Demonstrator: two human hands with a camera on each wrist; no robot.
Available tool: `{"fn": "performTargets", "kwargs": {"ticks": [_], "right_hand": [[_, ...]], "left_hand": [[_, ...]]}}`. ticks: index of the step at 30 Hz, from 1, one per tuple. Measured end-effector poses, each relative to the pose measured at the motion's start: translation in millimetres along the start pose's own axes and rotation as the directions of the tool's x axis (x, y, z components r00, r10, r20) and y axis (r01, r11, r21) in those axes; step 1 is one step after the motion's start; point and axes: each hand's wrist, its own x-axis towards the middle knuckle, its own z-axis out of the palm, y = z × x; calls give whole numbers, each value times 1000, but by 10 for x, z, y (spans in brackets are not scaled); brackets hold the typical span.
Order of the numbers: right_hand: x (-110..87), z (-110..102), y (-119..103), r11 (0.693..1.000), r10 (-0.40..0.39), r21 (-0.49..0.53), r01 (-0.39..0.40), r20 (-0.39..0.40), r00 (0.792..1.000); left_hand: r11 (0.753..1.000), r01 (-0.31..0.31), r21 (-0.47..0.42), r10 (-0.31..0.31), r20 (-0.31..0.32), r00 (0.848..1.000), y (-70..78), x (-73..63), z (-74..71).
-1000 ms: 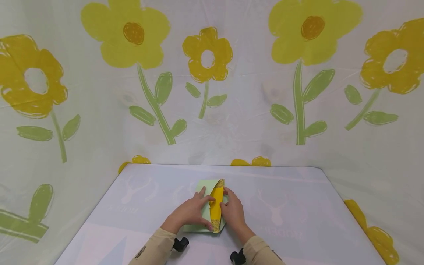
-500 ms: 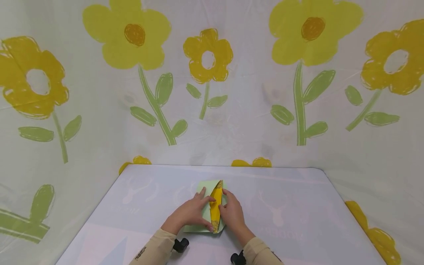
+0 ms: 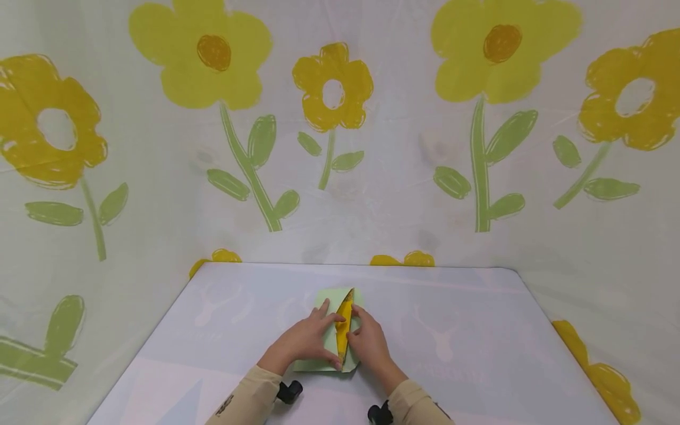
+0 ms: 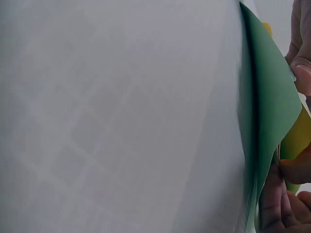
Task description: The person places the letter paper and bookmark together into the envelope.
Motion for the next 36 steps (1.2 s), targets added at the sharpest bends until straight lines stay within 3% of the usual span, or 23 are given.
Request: {"fn": "performTargets", "kwargs": {"ticks": [8, 26, 36], "right_hand": [[18, 33, -10, 1000, -8, -30, 8, 12, 1000], [21, 65, -8, 1000, -8, 10, 8, 21, 1000], [37, 9, 33, 1000, -22, -11, 22, -34, 999]], "left_hand": [[1000, -18, 11, 18, -12, 1000, 21, 9, -23], [1000, -21, 10, 21, -9, 1000, 28, 9, -17], [1000, -10, 29, 11, -20, 1000, 10, -11, -15]]}}
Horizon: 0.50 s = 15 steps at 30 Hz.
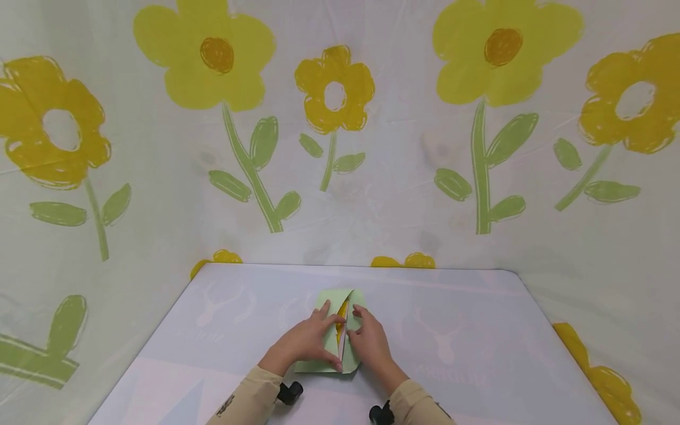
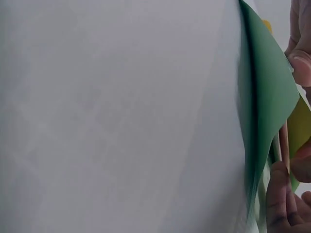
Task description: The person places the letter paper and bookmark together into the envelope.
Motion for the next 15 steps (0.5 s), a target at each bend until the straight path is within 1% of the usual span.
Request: {"fn": "performTargets", "kwargs": {"ticks": [6, 11, 15], "right_hand": [[5, -45, 7, 1000, -8, 8, 8, -40, 999], [6, -60, 18, 1000, 10, 20, -9, -68, 998], [5, -60, 28, 999, 37, 13, -36, -70, 997]], "left_hand": [[1000, 5, -2, -5, 6, 1000, -3, 5, 9], [999, 4, 38, -5, 17, 1000, -5, 9, 62], [998, 5, 68, -6, 16, 1000, -3, 6, 95]]}}
